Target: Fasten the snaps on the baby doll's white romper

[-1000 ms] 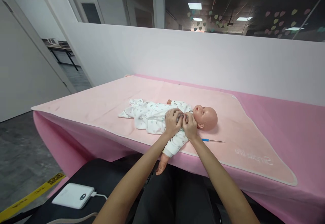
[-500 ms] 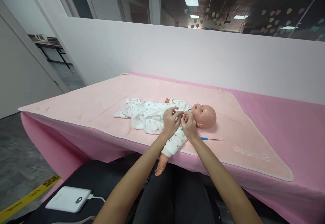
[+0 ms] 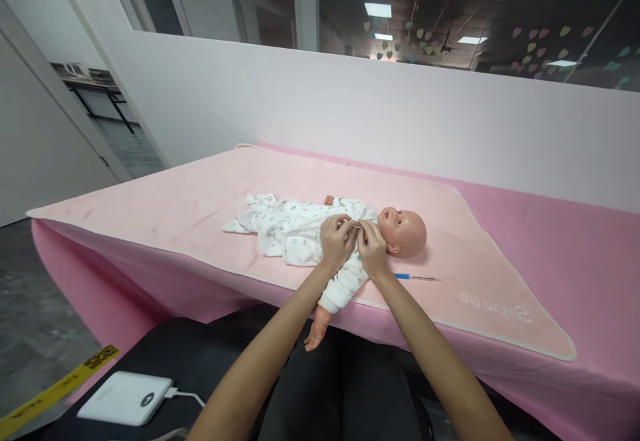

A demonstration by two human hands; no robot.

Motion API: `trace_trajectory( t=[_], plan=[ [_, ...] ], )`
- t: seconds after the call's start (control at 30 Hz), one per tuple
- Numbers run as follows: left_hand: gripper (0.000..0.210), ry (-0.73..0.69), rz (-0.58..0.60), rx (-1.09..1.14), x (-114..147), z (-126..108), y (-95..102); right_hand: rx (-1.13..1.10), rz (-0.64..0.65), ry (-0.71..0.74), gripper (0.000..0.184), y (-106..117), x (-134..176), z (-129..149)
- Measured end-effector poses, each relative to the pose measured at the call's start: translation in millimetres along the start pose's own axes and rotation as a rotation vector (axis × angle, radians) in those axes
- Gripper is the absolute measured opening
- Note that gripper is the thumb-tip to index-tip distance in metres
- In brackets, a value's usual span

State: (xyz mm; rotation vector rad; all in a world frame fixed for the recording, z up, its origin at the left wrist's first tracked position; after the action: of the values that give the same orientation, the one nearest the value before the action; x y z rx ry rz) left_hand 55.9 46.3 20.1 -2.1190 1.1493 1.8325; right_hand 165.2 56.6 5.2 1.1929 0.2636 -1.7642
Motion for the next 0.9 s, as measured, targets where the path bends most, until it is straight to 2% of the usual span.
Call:
trace_trajectory(
  t=[0.17,0.5,0.9],
  plan=[
    [0.014,0.012,-0.006,0.004,-0.4,-0.4,1.8,0.004,-0.047,-0.008,0.031,5.1,-1.4,1.2],
    [0.007,0.026,-0.014,0.039,-0.7,1.0,3.0,-0.035,-0.039,-0.048,0.027,7.5,-2.5,0.0],
    [0.006,0.017,-0.019,0.042,-1.0,0.9,3.1,-0.044,-0.169,0.020,0.021,18.4,-0.4,5.2]
  ],
)
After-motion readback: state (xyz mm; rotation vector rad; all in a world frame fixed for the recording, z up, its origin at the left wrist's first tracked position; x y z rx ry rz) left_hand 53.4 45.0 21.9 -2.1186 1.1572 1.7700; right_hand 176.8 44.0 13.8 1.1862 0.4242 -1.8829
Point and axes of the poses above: each hand's wrist, its own x-axis away from the middle knuckle, its own y-axis out of the back of the hand, z = x × y, the point moved 9 cm from there along -x, towards the middle knuckle, and after that the axes turned 6 degrees about -y, right-handed, at the moved point
